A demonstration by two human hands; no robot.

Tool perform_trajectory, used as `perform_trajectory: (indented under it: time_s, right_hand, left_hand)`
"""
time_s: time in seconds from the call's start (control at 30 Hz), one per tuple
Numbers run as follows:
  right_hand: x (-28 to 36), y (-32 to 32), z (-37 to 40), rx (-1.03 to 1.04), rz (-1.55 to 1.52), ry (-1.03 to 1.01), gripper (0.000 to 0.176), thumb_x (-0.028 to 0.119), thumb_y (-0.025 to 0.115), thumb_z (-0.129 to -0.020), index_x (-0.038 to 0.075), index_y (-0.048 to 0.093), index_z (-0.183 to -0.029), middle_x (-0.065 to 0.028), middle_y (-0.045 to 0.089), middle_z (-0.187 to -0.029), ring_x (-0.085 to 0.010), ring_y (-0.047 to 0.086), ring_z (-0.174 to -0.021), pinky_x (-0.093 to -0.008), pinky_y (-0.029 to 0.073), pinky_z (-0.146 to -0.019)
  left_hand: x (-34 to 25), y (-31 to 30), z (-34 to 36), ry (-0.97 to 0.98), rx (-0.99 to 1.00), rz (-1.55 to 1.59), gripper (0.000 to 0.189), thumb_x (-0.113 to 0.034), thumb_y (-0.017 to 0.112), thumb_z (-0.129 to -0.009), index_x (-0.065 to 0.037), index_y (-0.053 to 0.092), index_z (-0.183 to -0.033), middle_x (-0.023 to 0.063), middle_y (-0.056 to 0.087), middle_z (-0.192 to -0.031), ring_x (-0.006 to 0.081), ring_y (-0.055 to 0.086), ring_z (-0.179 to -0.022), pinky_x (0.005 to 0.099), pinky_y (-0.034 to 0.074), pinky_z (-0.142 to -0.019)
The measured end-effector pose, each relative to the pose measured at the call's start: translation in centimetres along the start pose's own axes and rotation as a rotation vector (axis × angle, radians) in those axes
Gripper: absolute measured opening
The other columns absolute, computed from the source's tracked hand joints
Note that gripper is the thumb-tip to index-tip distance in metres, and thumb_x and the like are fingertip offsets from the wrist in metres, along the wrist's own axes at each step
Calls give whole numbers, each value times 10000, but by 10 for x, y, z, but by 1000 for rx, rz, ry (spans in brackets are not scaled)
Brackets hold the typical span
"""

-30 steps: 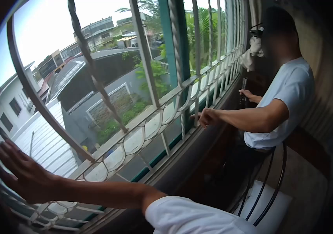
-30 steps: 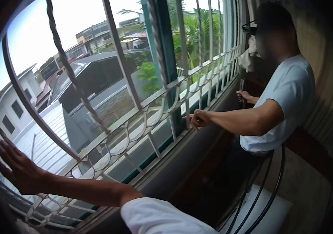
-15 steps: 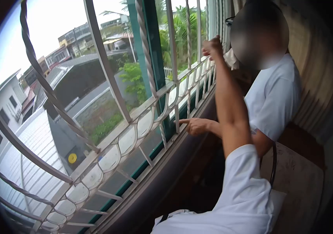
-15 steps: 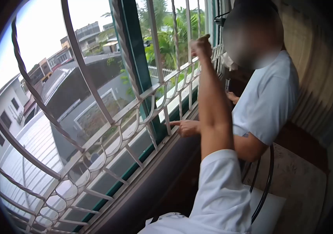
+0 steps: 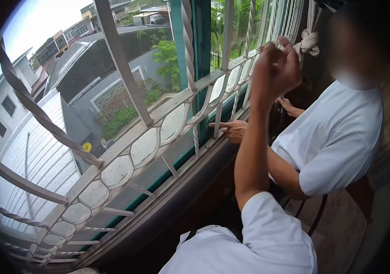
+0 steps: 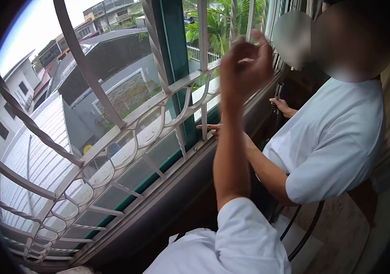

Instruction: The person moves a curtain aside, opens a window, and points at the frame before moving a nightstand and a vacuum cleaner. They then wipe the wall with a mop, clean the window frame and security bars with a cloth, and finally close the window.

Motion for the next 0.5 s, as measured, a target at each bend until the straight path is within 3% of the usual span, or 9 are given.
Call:
perform_trajectory:
  time_s: [0.03,0.1,0.17,0.23,0.37,0.43,0.5]
  right_hand:
    - [30,-7,29,79,201,-142,280,20,633,-843,12,657,-1122,-66,674,-732,-119,645,-685,-285,508,-610]
    - [70,-9,92,236,-109,-295,190,11,624,-812,23,638,-1002,-63,657,-809,-159,598,-642,-286,448,-611]
    - [115,-19,131,505,-67,-393,264,39,664,-727,38,626,-988,-69,645,-809,-143,600,-668,-308,367,-594]
    - [110,-33,161,526,-89,-292,261,32,621,-770,7,625,-1030,-83,651,-815,-180,620,-690,-316,428,-632]
    - [7,-72,200,383,191,426,292,32,559,-823,-38,620,-1100,-125,675,-839,-268,655,-724,-357,532,-768]
    - [-73,-99,231,549,259,698,388,58,585,-805,-61,619,-1173,-123,674,-780,-242,659,-702,-358,537,-726]
    - [-103,-117,253,655,360,712,435,75,601,-798,-70,608,-1209,-121,664,-739,-231,660,-685,-359,538,-711]
  left_hand:
    - [28,-28,0,-15,-29,-107,428,-375,588,-900,-130,653,-1245,83,539,-1423,296,422,-1365,591,385,-1062]
    - [52,-48,-3,-40,-55,-251,436,-385,608,-885,-124,657,-1231,74,569,-1387,296,463,-1327,576,367,-1082]
    - [53,-41,-3,-25,-33,-199,436,-389,612,-885,-118,659,-1223,80,575,-1369,299,471,-1306,570,374,-1069]
    - [46,-28,1,-7,20,-104,436,-393,616,-885,-112,661,-1215,86,581,-1351,303,480,-1286,564,380,-1056]
    - [36,-8,11,14,139,63,438,-401,623,-885,-100,665,-1199,99,593,-1315,310,496,-1245,553,394,-1030]
    - [36,-7,10,27,185,150,439,-406,627,-885,-94,667,-1191,105,598,-1297,314,505,-1225,547,400,-1017]
    - [36,-6,10,32,229,235,441,-410,631,-885,-88,669,-1183,111,604,-1279,317,513,-1205,542,407,-1004]
Point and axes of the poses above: each hand's wrist, its own z-axis away from the middle knuckle, its own y-axis out of the palm, x = y × z, the point moved 3 cm from there along -z, towards the middle knuckle
